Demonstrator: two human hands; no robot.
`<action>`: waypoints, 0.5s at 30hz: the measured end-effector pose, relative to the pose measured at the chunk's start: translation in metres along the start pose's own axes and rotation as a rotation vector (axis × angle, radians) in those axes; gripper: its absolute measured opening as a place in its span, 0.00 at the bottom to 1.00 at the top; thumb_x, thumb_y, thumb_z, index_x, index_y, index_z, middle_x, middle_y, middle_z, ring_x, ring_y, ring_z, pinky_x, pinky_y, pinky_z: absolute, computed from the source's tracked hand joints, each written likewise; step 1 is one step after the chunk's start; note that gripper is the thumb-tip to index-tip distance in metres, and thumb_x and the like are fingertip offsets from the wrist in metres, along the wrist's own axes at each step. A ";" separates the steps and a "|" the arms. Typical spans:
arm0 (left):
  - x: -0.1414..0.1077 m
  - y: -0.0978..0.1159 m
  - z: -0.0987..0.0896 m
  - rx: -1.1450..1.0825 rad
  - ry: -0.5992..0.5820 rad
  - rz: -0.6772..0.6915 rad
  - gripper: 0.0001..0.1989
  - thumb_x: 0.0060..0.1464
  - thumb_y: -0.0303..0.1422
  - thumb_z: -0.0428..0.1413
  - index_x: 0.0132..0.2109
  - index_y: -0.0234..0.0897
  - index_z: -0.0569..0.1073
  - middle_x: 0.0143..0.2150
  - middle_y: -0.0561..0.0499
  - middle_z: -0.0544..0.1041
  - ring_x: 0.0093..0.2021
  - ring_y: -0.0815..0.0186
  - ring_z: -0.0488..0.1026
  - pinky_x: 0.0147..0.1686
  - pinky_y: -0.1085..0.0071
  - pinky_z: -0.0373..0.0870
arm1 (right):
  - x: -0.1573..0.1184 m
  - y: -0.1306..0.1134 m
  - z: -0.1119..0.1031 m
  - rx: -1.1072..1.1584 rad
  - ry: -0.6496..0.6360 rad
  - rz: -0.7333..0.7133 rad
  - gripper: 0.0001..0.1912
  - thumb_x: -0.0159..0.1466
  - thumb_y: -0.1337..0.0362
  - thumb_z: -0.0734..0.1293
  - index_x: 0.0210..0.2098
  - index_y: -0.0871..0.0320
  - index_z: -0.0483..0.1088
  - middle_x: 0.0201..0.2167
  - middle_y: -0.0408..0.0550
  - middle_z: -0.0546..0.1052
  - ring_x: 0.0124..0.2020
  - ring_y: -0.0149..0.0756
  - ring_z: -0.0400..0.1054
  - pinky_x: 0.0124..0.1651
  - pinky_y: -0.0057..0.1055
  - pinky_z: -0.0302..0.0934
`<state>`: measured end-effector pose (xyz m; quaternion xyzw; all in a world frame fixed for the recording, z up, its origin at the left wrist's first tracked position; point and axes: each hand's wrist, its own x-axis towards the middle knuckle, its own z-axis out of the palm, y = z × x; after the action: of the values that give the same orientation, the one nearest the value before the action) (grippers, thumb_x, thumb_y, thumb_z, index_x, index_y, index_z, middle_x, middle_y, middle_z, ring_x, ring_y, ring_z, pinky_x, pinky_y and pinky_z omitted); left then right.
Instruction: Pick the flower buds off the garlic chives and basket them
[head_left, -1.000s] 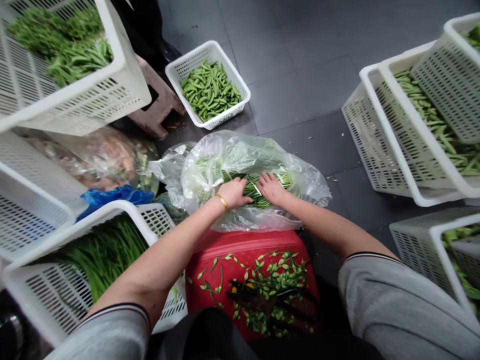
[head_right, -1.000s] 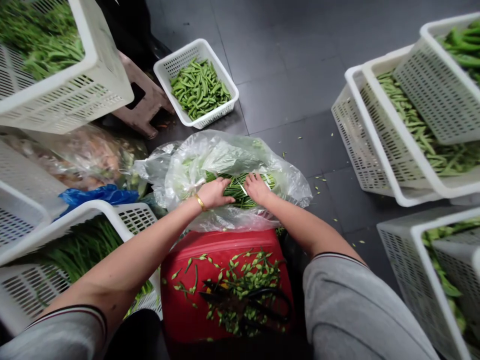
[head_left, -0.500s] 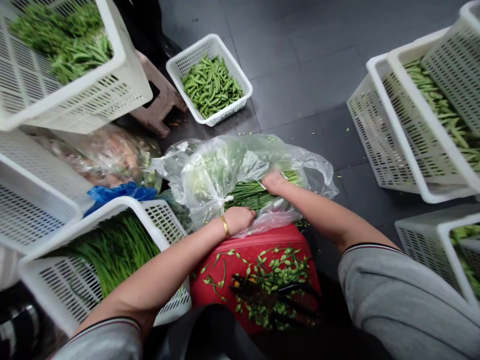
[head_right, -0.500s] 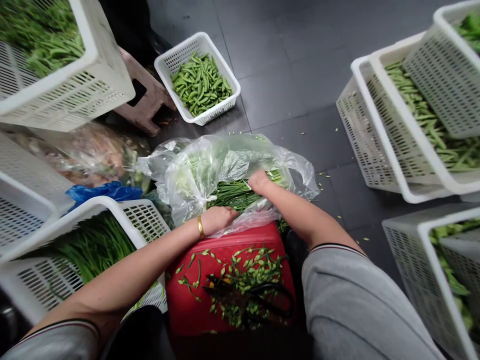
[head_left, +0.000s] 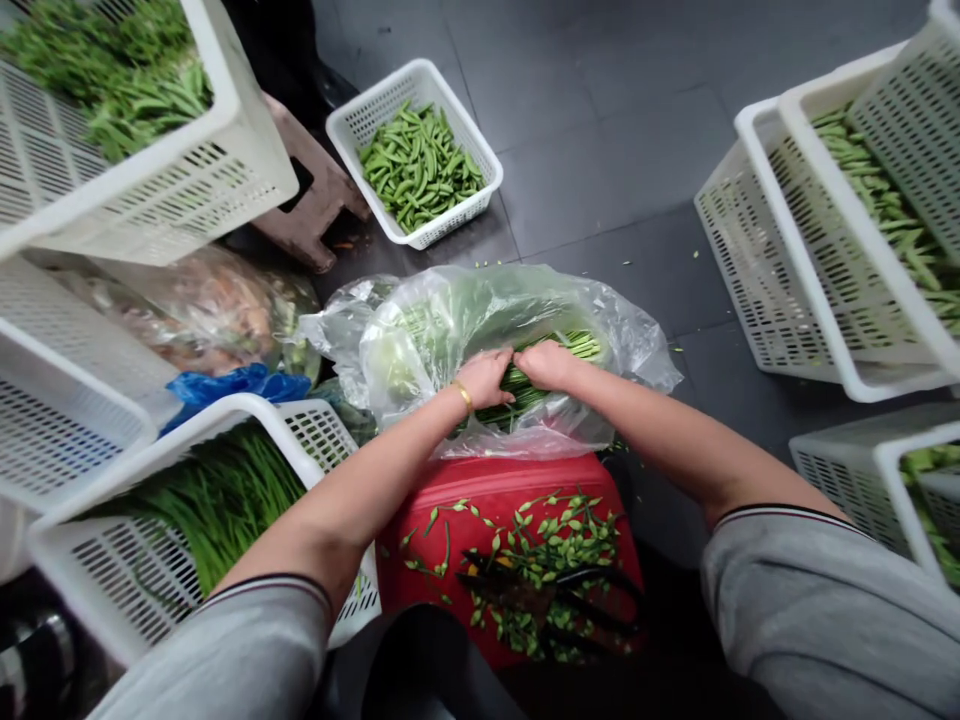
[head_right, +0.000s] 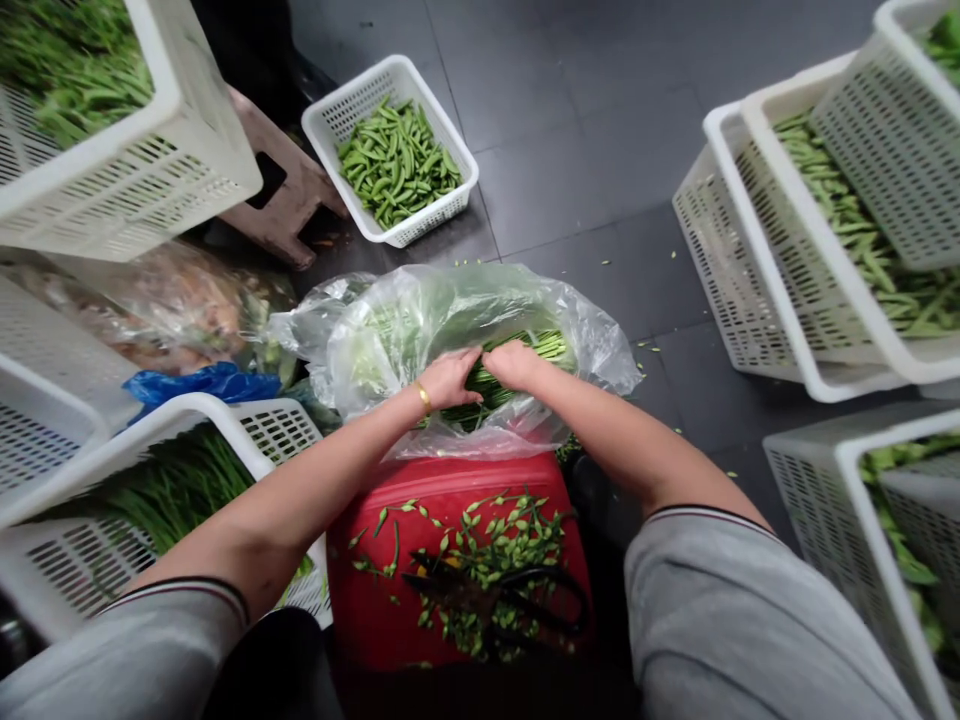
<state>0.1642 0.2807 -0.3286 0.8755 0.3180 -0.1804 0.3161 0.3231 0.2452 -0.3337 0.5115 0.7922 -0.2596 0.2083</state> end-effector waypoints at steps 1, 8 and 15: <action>0.009 -0.005 0.005 -0.026 -0.050 -0.016 0.41 0.45 0.39 0.66 0.64 0.32 0.60 0.61 0.39 0.70 0.61 0.55 0.67 0.59 0.67 0.63 | -0.002 0.000 -0.002 -0.002 0.006 -0.009 0.20 0.64 0.71 0.58 0.53 0.71 0.68 0.42 0.69 0.77 0.45 0.54 0.74 0.43 0.43 0.66; 0.032 -0.033 0.048 -0.125 -0.035 -0.063 0.50 0.45 0.35 0.64 0.70 0.35 0.47 0.68 0.39 0.62 0.66 0.53 0.63 0.63 0.64 0.60 | 0.007 0.017 0.023 0.023 0.014 -0.041 0.17 0.64 0.72 0.58 0.49 0.67 0.71 0.48 0.64 0.75 0.51 0.48 0.70 0.50 0.36 0.62; 0.034 -0.068 0.042 -0.355 0.192 -0.127 0.44 0.46 0.40 0.63 0.68 0.37 0.57 0.69 0.43 0.60 0.68 0.54 0.58 0.67 0.61 0.54 | 0.017 0.015 0.041 0.012 0.031 0.014 0.18 0.63 0.75 0.57 0.49 0.69 0.70 0.46 0.64 0.76 0.50 0.49 0.70 0.52 0.40 0.60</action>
<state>0.1386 0.3084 -0.4066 0.7974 0.4279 -0.0566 0.4218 0.3330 0.2367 -0.3794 0.5223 0.7901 -0.2550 0.1947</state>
